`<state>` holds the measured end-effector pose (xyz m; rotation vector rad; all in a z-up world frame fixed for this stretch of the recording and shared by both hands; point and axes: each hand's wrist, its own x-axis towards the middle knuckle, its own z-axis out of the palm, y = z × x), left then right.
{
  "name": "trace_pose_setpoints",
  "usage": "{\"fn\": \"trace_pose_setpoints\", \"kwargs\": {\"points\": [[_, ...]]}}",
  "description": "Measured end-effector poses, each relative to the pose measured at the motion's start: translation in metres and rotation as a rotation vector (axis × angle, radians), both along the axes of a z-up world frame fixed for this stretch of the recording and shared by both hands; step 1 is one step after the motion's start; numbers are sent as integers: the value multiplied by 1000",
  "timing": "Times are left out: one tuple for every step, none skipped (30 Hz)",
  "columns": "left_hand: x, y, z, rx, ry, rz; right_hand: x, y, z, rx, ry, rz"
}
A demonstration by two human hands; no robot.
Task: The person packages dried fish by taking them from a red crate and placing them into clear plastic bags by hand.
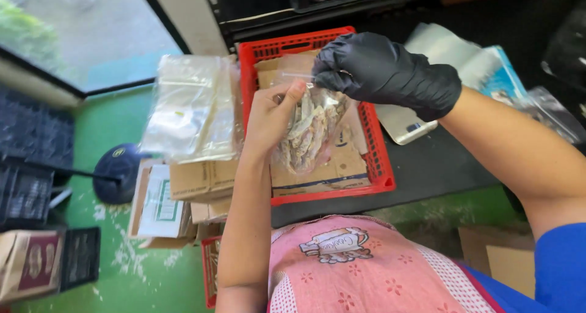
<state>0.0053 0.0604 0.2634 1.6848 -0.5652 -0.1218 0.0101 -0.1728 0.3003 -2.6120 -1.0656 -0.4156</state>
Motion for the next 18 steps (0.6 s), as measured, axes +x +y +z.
{"fn": "trace_pose_setpoints", "kwargs": {"points": [[4,-6,-2,0,2,-34,0,-9,-11,0,2,-34],[8,-13,-4,-31,-2,-53,0,-18,-21,32,-51,-75],[12,-19,-5,-63,-8,-70,0,-27,-30,61,-109,-113],[12,-26,-3,-64,-8,-102,-9,-35,-18,59,-110,-144],[13,-32,-3,-93,-8,-144,-18,-42,-8,79,19,-153],[13,-38,-2,-123,-7,-185,-27,-49,3,104,147,-160],[13,-45,-3,-120,0,-219,-34,-52,0,109,150,-194],[13,-51,-5,-112,-6,-215,-41,-56,-3,73,149,-257],[13,-58,-6,-105,-14,-212,-49,-59,-6,37,147,-320],[14,-63,-11,-102,-9,-247,-54,-61,-13,42,149,-356],[16,-69,-13,-92,7,-213,-59,-64,-17,26,55,-395],[17,-76,-16,-80,22,-178,-64,-67,-22,7,-38,-433],[14,-78,-12,-78,21,-213,-73,-69,-22,9,-41,-467],[10,-81,-8,-87,46,-259,-82,-71,-22,17,-40,-497],[6,-83,-5,-94,71,-301,-89,-73,-23,27,-39,-522],[7,-88,-9,-91,70,-332,-98,-76,-23,29,-42,-553],[6,-92,-13,-139,54,-372,-111,-77,-22,34,-39,-570],[4,-96,-17,-187,40,-411,-123,-78,-21,40,-35,-587]]}}
